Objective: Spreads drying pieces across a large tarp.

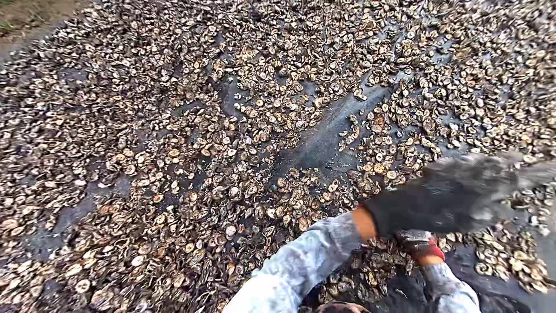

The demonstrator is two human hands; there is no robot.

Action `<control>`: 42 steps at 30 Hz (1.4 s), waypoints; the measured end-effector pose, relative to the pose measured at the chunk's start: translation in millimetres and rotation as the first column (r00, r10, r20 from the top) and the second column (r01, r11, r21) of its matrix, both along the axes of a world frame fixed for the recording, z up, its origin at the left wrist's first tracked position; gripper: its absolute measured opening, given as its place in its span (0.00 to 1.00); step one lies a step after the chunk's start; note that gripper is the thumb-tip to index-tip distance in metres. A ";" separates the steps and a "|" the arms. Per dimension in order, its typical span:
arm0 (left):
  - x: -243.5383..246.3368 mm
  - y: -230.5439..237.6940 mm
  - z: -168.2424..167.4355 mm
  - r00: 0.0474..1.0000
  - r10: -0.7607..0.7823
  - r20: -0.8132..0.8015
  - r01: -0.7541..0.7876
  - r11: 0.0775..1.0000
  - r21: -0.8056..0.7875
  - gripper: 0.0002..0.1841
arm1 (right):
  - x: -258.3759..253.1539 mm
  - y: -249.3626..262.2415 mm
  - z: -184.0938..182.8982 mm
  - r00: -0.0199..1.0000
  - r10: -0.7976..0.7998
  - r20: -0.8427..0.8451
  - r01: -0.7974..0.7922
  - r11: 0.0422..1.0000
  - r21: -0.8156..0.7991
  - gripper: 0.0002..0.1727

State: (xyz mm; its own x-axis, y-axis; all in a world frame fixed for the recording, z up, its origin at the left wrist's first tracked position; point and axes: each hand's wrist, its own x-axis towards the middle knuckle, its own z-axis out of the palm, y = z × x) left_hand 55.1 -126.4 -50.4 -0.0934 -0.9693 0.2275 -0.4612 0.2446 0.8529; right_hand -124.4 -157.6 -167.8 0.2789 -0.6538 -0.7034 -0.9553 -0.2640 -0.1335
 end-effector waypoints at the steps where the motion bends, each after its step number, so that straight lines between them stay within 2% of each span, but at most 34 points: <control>1: 9.6 5.2 -34.3 0.975 0.184 0.125 -0.179 0.983 -0.051 0.26 | 3.5 -9.9 -2.9 0.993 0.038 0.111 -0.024 0.992 -0.122 0.27; 2: 24.3 16.3 -69.9 0.908 0.316 0.275 -0.319 0.947 -0.032 0.32 | 15.4 -23.9 -0.2 0.985 0.035 0.169 -0.004 0.984 -0.178 0.26; 3: 38.1 37.9 -99.1 0.838 0.347 0.422 -0.410 0.910 0.067 0.39 | 26.9 -34.4 6.4 0.977 -0.020 0.210 0.054 0.986 -0.157 0.26; 4: 45.6 65.5 -120.0 0.807 0.260 0.530 -0.431 0.873 0.228 0.47 | 34.5 -42.2 8.7 0.959 -0.094 0.268 0.130 0.984 -0.122 0.25; 5: 46.0 91.1 -133.6 0.811 0.124 0.571 -0.409 0.818 0.404 0.53 | 39.3 -47.9 7.0 0.926 -0.155 0.346 0.193 0.978 -0.080 0.24; 6: 40.5 114.0 -145.3 0.816 0.029 0.578 -0.387 0.770 0.508 0.54 | 42.7 -51.7 2.2 0.884 -0.203 0.422 0.237 0.971 -0.029 0.23; 7: 32.7 133.3 -153.6 0.807 0.015 0.591 -0.394 0.758 0.520 0.50 | 47.1 -55.2 -3.9 0.837 -0.237 0.493 0.258 0.966 0.027 0.23; 9: 23.4 150.7 -155.7 0.818 0.160 0.552 -0.451 0.774 0.444 0.33 | 58.7 -65.8 -11.2 0.764 -0.290 0.577 0.250 0.957 0.150 0.26; 10: 25.7 148.9 -149.6 0.839 0.248 0.484 -0.481 0.755 0.446 0.26 | 64.9 -69.2 -10.7 0.742 -0.287 0.606 0.247 0.957 0.151 0.25; 12: 37.8 129.5 -141.2 0.795 0.472 0.381 -0.591 0.745 0.308 0.20 | 73.8 -80.4 -13.7 0.735 -0.187 0.652 0.226 0.974 0.024 0.20; 14: 50.0 98.1 -129.2 0.718 0.613 0.331 -0.679 0.722 0.136 0.19 | 76.7 -97.9 -22.1 0.783 0.046 0.620 0.152 0.953 -0.262 0.21; 15: 54.5 80.9 -125.2 0.694 0.630 0.350 -0.693 0.715 0.087 0.20 | 75.3 -107.2 -28.6 0.820 0.146 0.554 0.094 0.919 -0.382 0.29; 16: 58.0 61.6 -122.2 0.692 0.609 0.388 -0.681 0.729 0.070 0.21 | 71.3 -111.7 -31.6 0.869 0.191 0.457 0.016 0.911 -0.413 0.41; 17: 60.4 40.4 -119.8 0.714 0.553 0.429 -0.646 0.757 0.098 0.23 | 65.6 -109.5 -32.3 0.916 0.202 0.347 -0.070 0.931 -0.358 0.53; 18: 62.1 18.4 -119.5 0.753 0.469 0.461 -0.595 0.785 0.171 0.28 | 57.6 -99.6 -34.4 0.945 0.214 0.248 -0.144 0.952 -0.272 0.60; 19: 62.4 -5.7 -123.4 0.782 0.380 0.495 -0.544 0.804 0.241 0.35 | 46.7 -81.0 -33.8 0.960 0.235 0.155 -0.211 0.965 -0.153 0.63; 21: 58.0 -65.8 -143.6 0.789 0.226 0.572 -0.469 0.823 0.321 0.43 | 6.3 -32.6 -34.9 0.959 0.273 0.072 -0.268 0.961 -0.069 0.59; 23: 49.2 -108.2 -173.1 0.807 0.042 0.589 -0.353 0.834 0.425 0.44 | -37.1 3.3 -27.9 0.984 0.166 0.064 -0.159 0.982 -0.099 0.45; 24: 43.3 -113.8 -181.1 0.827 -0.052 0.560 -0.291 0.813 0.505 0.42 | -54.7 14.1 -24.2 0.995 0.088 0.045 -0.082 0.989 -0.126 0.40; 25: 36.1 -107.3 -181.1 0.834 -0.126 0.537 -0.251 0.780 0.573 0.40 | -68.1 20.7 -19.3 0.999 -0.010 0.041 0.016 0.989 -0.150 0.36; 26: 30.8 -92.6 -180.1 0.849 -0.120 0.514 -0.241 0.778 0.580 0.36 | -75.0 19.8 -10.7 0.989 -0.138 0.061 0.146 0.977 -0.158 0.32; 29: 36.5 -56.5 -176.9 0.901 0.091 0.424 -0.310 0.818 0.484 0.28 | -73.0 -13.1 19.5 0.872 -0.479 0.100 0.488 0.864 -0.122 0.28; 32: 49.2 -41.2 -161.2 0.854 0.295 0.429 -0.472 0.785 0.401 0.32 | -77.1 -29.5 17.0 0.743 -0.589 0.319 0.639 0.766 -0.073 0.29; 34: 50.0 -37.8 -159.6 0.810 0.335 0.481 -0.528 0.774 0.350 0.30 | -73.6 -48.6 14.7 0.747 -0.559 0.359 0.601 0.799 -0.007 0.35; 35: 49.4 -41.4 -163.5 0.820 0.298 0.488 -0.488 0.810 0.326 0.32 | -71.3 -53.5 14.9 0.742 -0.549 0.384 0.585 0.810 0.027 0.38; 37: 46.7 -49.0 -173.5 0.809 0.151 0.569 -0.408 0.840 0.358 0.40 | -60.5 -51.4 17.8 0.732 -0.583 0.353 0.602 0.796 0.064 0.33; 39: 39.7 -50.0 -186.0 0.781 0.071 0.620 -0.374 0.849 0.374 0.37 | -46.1 -57.3 16.6 0.806 -0.523 0.277 0.523 0.849 0.079 0.29; 40: 37.7 -46.5 -187.4 0.796 0.086 0.599 -0.371 0.852 0.370 0.32 | -36.9 -63.6 13.1 0.877 -0.408 0.255 0.408 0.911 0.056 0.28; 42: 36.6 -40.9 -181.0 0.804 0.125 0.582 -0.397 0.841 0.368 0.24 | -14.6 -75.5 6.5 0.977 -0.033 0.213 0.036 0.999 -0.011 0.26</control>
